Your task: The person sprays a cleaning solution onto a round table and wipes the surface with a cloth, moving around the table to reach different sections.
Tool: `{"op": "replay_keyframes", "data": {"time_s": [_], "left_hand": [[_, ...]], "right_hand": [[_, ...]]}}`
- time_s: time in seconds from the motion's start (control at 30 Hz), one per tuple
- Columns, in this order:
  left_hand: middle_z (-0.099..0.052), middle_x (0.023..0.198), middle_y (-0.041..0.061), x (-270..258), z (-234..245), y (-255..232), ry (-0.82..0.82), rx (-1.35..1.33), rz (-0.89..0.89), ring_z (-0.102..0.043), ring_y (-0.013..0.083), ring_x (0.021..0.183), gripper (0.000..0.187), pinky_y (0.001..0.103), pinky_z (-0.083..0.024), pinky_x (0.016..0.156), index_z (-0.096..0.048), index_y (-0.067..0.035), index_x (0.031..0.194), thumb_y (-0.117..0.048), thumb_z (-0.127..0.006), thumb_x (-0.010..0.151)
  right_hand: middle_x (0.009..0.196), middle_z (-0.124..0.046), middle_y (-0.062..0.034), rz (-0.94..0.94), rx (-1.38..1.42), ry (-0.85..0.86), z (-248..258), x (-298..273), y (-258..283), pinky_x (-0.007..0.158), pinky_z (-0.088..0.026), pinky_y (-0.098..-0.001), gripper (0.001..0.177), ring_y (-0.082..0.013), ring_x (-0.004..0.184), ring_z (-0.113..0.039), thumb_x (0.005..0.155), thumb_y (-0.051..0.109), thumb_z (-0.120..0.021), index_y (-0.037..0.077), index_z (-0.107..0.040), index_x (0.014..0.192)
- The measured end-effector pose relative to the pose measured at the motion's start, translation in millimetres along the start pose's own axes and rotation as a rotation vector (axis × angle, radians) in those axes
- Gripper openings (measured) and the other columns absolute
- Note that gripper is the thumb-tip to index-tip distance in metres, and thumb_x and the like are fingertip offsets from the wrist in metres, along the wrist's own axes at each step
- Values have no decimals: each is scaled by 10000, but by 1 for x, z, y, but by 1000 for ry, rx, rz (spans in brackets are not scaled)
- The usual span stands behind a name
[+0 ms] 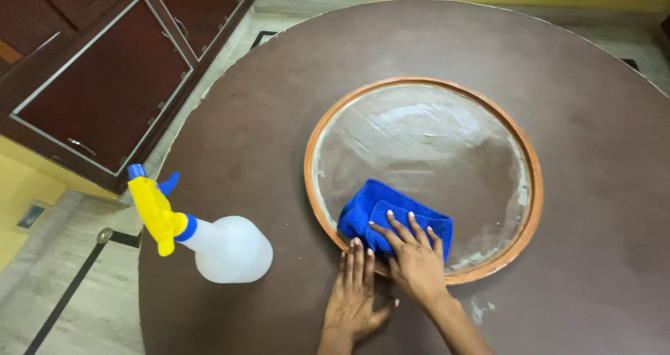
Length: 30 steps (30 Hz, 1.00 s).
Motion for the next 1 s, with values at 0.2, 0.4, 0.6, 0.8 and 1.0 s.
{"op": "replay_keyframes", "data": {"time_s": [0.2, 0.4, 0.6, 0.8, 1.0], "left_hand": [[-8, 1648, 353, -3, -11, 8, -56, 17, -45, 34, 450, 1552, 1195, 549, -24, 1239, -62, 59, 1600, -665, -659, 860], [-1, 1673, 354, -7, 1, 13, -82, -65, -117, 41, 457, 1575, 1234, 569, -12, 1260, -51, 60, 1626, -690, -664, 861], [-68, 1737, 361, -4, 32, 40, -203, -312, -128, -119, 462, 1608, 1077, 512, -210, 1311, -129, 39, 1680, -509, -701, 950], [-276, 1564, 251, -23, 132, 50, -868, -179, 70, -286, 391, 1512, 991, 500, -287, 1297, -240, -32, 1544, -551, -809, 920], [-89, 1687, 372, 13, 230, 65, -844, -512, 28, -98, 493, 1602, 1386, 571, -158, 1297, -26, 46, 1627, -561, -875, 717]], "right_hand": [[1675, -300, 53, 15, 3, 9, -13, 6, 13, 1150, -191, -559, 729, -306, 1496, -260, 831, 366, -671, 481, -428, 1508], [1620, -323, 90, -4, -65, -26, -20, 13, 13, 1153, -251, -534, 712, -265, 1486, -308, 841, 312, -652, 505, -431, 1489], [1515, -505, 59, -68, -107, -39, 1, 15, 28, 1028, -417, -527, 652, -258, 1330, -528, 871, 236, -632, 468, -490, 1463], [1337, -665, -61, -202, 219, -119, 32, 20, 31, 915, -531, -512, 539, -331, 1168, -658, 928, 207, -613, 373, -534, 1434], [1311, -658, -111, -171, 254, -119, 11, 15, 17, 942, -512, -515, 482, -369, 1195, -617, 943, 262, -617, 344, -545, 1412]]}}
Point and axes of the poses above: each hand's wrist, its own x-axis towards the middle knuckle, its own z-axis out of the back of the hand, y = z × x, the point moved 1 cm from there along x, towards the middle knuckle
